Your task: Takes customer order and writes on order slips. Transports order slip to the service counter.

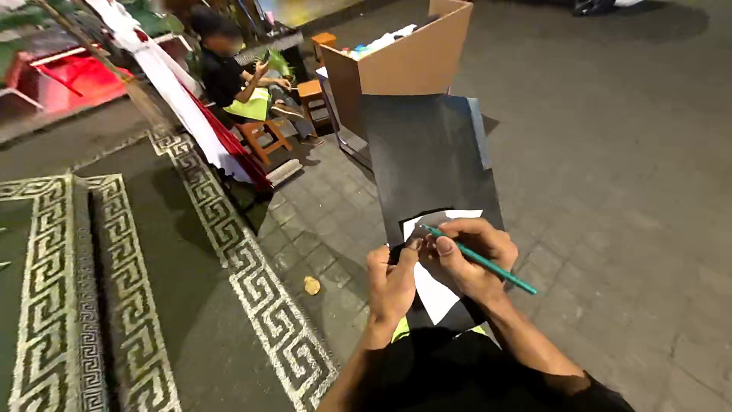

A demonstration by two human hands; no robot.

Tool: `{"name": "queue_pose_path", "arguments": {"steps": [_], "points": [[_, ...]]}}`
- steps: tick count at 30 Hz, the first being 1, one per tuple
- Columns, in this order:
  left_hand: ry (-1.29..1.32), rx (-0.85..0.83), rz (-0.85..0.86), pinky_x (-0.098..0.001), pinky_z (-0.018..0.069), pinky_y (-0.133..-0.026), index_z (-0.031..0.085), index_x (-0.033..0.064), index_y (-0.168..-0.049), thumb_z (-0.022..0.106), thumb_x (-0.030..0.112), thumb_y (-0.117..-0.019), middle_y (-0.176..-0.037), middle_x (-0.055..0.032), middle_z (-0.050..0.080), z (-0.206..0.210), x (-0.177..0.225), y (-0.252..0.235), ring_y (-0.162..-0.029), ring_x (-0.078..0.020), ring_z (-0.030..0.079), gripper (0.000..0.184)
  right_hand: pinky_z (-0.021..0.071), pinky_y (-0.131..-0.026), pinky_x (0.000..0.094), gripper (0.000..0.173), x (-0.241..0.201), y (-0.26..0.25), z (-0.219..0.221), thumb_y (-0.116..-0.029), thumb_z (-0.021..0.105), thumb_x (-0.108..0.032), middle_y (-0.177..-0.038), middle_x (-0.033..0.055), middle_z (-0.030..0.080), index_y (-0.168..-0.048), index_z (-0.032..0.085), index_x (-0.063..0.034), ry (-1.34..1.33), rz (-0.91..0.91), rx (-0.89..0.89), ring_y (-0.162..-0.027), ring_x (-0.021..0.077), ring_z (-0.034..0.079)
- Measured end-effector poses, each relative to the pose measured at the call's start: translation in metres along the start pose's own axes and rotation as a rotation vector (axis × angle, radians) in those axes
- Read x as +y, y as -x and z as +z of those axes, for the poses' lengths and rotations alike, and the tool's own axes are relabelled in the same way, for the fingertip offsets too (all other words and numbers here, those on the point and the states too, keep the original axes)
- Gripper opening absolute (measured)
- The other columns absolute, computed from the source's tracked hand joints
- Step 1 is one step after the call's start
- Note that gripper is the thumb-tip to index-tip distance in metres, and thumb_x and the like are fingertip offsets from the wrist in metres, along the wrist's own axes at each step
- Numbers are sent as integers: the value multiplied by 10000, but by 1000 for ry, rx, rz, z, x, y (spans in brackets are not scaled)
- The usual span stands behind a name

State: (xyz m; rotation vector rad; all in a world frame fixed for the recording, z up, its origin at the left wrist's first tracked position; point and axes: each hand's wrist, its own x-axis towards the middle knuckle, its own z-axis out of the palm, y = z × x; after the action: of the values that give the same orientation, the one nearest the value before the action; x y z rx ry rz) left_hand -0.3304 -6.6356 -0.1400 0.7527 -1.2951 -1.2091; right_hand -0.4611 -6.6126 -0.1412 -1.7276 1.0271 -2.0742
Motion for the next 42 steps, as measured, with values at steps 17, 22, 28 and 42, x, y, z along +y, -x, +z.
{"name": "queue_pose_path", "arguments": {"steps": [17, 22, 28, 42], "points": [[244, -339, -96, -168, 558, -711, 710, 163, -794, 559, 110, -1010, -754, 134, 692, 218, -221, -511, -729, 52, 648, 269, 580, -630, 139, 122, 393, -360, -151, -936, 700, -134, -838, 17, 721, -976, 700, -19, 516, 34, 107, -712, -5, 672], [262, -463, -121, -163, 554, -715, 703, 164, -793, 524, 79, -1014, -747, 143, 685, 304, -255, -648, -731, 54, 645, 297, 571, -634, 136, 137, 482, -464, -208, -920, 712, -151, -798, 21, 722, -939, 713, -16, 652, 3, 222, -703, -8, 669], [286, -503, -140, -164, 537, -677, 680, 159, -748, 542, 94, -1007, -708, 133, 655, 396, -328, -780, -696, 50, 624, 301, 558, -644, 120, 146, 609, -560, -278, -916, 711, -154, -801, 27, 725, -918, 722, -9, 699, 0, 263, -714, -17, 663], [184, -379, -86, -202, 585, -734, 713, 110, -821, 522, 46, -1007, -778, 91, 719, 621, -453, -1043, -761, 15, 683, 273, 560, -628, 132, 125, 869, -788, -465, -889, 733, -141, -801, 7, 723, -909, 730, -19, 472, 65, 205, -703, -20, 657]]}}
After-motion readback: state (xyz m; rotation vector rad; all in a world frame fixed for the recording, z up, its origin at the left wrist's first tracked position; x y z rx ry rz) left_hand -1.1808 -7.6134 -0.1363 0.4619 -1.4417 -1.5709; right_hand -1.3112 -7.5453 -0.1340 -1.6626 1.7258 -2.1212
